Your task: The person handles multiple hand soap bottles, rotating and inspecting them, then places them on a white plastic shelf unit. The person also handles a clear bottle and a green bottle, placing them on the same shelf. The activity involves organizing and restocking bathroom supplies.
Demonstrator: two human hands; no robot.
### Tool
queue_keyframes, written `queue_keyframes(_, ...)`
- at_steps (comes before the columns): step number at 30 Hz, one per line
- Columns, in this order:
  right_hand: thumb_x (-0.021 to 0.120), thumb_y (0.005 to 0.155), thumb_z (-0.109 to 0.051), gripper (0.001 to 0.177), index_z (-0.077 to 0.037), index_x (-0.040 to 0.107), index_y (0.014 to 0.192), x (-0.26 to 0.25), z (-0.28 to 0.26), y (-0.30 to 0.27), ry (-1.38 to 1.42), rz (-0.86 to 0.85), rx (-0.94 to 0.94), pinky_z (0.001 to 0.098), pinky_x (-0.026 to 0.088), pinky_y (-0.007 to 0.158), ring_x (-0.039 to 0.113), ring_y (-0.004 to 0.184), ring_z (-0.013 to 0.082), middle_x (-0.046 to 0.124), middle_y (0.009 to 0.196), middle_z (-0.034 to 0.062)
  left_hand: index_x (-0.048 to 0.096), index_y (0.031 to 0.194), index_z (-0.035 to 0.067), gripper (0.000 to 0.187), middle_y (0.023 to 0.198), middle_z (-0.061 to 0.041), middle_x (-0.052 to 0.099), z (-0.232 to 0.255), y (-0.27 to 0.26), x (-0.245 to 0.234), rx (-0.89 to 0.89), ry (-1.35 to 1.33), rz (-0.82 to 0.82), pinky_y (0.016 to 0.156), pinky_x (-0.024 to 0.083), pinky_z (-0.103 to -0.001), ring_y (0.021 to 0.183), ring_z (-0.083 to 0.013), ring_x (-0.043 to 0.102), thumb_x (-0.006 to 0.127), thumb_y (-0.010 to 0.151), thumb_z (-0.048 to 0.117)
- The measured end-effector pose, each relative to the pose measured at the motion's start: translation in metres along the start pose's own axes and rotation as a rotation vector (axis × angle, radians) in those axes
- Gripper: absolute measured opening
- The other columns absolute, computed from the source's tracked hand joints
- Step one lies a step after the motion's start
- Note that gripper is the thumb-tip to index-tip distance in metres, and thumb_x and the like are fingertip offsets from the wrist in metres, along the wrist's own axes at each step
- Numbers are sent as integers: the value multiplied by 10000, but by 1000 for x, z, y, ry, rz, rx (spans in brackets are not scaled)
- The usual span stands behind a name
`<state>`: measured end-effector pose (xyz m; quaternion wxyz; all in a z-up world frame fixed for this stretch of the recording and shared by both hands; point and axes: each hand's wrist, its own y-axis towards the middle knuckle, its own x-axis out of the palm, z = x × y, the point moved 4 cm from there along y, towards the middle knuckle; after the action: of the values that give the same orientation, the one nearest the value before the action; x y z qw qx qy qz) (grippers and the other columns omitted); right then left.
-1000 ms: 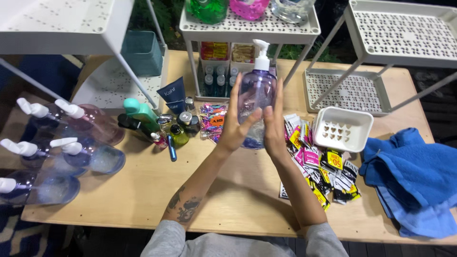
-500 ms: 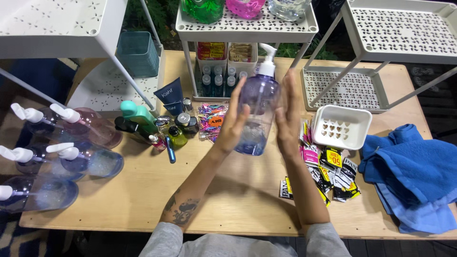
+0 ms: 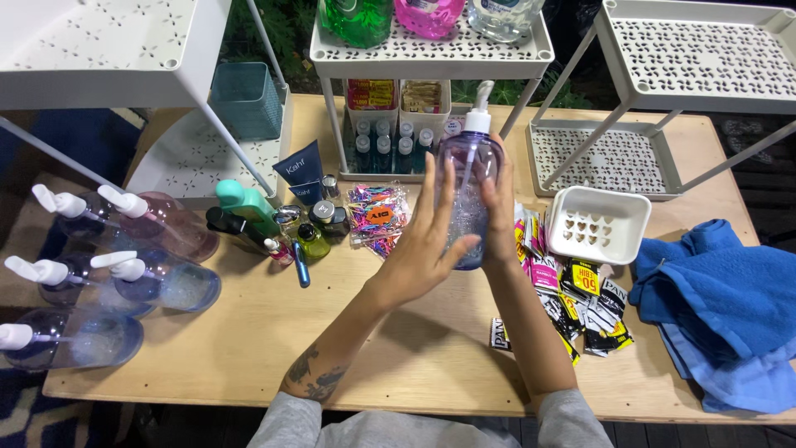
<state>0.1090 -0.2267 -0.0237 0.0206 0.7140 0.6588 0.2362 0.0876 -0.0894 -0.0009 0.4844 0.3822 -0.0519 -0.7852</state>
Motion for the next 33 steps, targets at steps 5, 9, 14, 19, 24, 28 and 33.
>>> queue_keyframes(5, 447, 1062, -535, 736, -119, 239, 1632, -5, -1, -5, 182, -37, 95, 499, 397, 1214, 488, 1435, 317, 454, 1559, 195, 163, 1619, 57, 1031, 1661, -404, 59, 14, -12, -30, 86, 20, -70, 1209, 362, -472, 1501, -482, 274, 725, 883, 512)
queue_keyframes(9, 334, 1079, -573, 713, -96, 293, 1607, 3, -1, -4, 276, -40, 203, 562, 463, 1090, 569, 1288, 354, 518, 1464, 231, 471, 1600, 137, 670, 1652, -181, 530, 6, -19, -58, 23, -79, 57, 1312, 369, -399, 1571, -298, 449, 701, 1065, 468)
queue_keyframes(14, 330, 1082, -553, 732, -112, 194, 1650, 26, -5, -14, 19, -98, 77, 498, 343, 1256, 462, 1469, 325, 414, 1601, 195, 194, 1633, 48, 913, 1622, -298, 337, -15, 6, -27, -35, -531, 344, 1285, 312, -450, 1521, -355, 402, 669, 975, 467)
queue_keyframes(19, 348, 1109, -568, 800, -36, 128, 1664, 34, -19, -16, -256, -159, -115, 465, 188, 1336, 231, 1618, 332, 148, 1754, 208, 158, 1649, 20, 967, 1537, -255, 465, -32, 13, -7, -123, -788, 294, 1264, 355, -454, 1455, -330, 493, 665, 973, 488)
queue_keyframes(24, 523, 1059, -381, 849, 2, 75, 1671, 52, -30, -33, -851, -231, -306, 495, 197, 1317, 162, 1620, 420, 50, 1734, 286, 205, 1628, 60, 919, 1524, -189, 452, -45, 12, -20, -175, -801, 389, 1003, 559, -412, 1264, -280, 600, 636, 940, 491)
queue_keyframes(28, 710, 977, -259, 896, -3, 151, 1629, 70, -39, -70, -1143, -438, -293, 494, 321, 1242, 222, 1575, 455, 109, 1699, 292, 184, 1613, 81, 773, 1409, -189, 536, -69, 15, -41, -171, -759, 491, 1052, 544, -361, 1201, -273, 636, 573, 1048, 437)
queue_keyframes(33, 680, 1027, -252, 721, -220, 330, 1656, 47, -64, -64, -1286, -320, -416, 387, 373, 1327, 350, 1637, 253, 322, 1728, 34, 203, 1617, 63, 722, 1380, -214, 531, -80, 10, -43, -211, -817, 467, 938, 598, -389, 1141, -266, 637, 441, 1060, 456)
